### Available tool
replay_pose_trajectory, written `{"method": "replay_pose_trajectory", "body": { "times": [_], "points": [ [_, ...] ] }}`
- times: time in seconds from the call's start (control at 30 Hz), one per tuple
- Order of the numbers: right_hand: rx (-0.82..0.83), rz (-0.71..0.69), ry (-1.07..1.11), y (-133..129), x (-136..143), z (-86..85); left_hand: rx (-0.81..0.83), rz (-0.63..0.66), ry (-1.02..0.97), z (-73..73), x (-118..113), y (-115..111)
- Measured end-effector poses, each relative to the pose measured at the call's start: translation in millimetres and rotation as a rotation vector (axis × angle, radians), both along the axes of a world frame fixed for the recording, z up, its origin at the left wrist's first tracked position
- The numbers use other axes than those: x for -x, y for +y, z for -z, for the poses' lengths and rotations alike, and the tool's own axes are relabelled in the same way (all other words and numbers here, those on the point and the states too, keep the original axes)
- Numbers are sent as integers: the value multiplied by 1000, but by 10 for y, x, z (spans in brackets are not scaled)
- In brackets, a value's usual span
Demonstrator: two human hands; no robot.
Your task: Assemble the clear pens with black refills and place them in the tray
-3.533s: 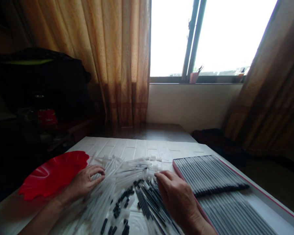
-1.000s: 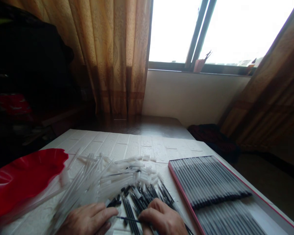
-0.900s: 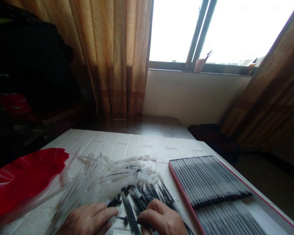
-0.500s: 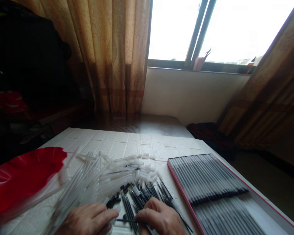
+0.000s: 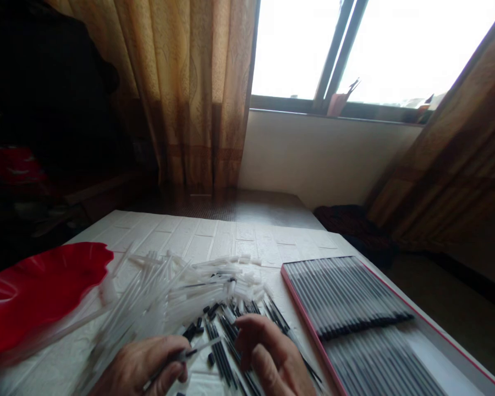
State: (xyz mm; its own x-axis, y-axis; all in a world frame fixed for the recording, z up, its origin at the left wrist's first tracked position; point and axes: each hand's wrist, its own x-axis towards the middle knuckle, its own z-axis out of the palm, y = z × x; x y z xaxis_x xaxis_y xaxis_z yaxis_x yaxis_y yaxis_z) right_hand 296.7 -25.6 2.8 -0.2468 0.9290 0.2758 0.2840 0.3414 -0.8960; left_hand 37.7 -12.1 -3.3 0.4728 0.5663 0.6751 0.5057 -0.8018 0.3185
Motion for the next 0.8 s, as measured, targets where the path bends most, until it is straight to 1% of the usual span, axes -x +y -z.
{"method": "replay_pose_trajectory", "body": {
  "times": [0.07,0.13,0.2,0.3,0.4,0.53,0.67,0.73,0.8],
  "points": [
    [-110,52,-114,59,-17,12,191,70,-52,-89,21,7],
    [-260,32,-264,110,30,82,262,70,-90,-151,38,-1],
    [-364,-7,-409,137,108,186,235,53,-91,-173,43,-10],
    [-447,-31,-593,135,199,318,106,23,-62,-157,36,-7],
    [-501,-46,-715,118,241,371,23,-10,-27,-153,37,12],
    [-587,-44,-817,114,284,381,47,-43,12,-179,70,32],
    [-608,-22,-890,127,330,386,29,-44,14,-193,79,38],
    [-610,-7,-858,134,333,384,48,-32,35,-204,59,33],
    [-573,-9,-754,138,317,376,62,-26,50,-213,33,24]
  ]
}}
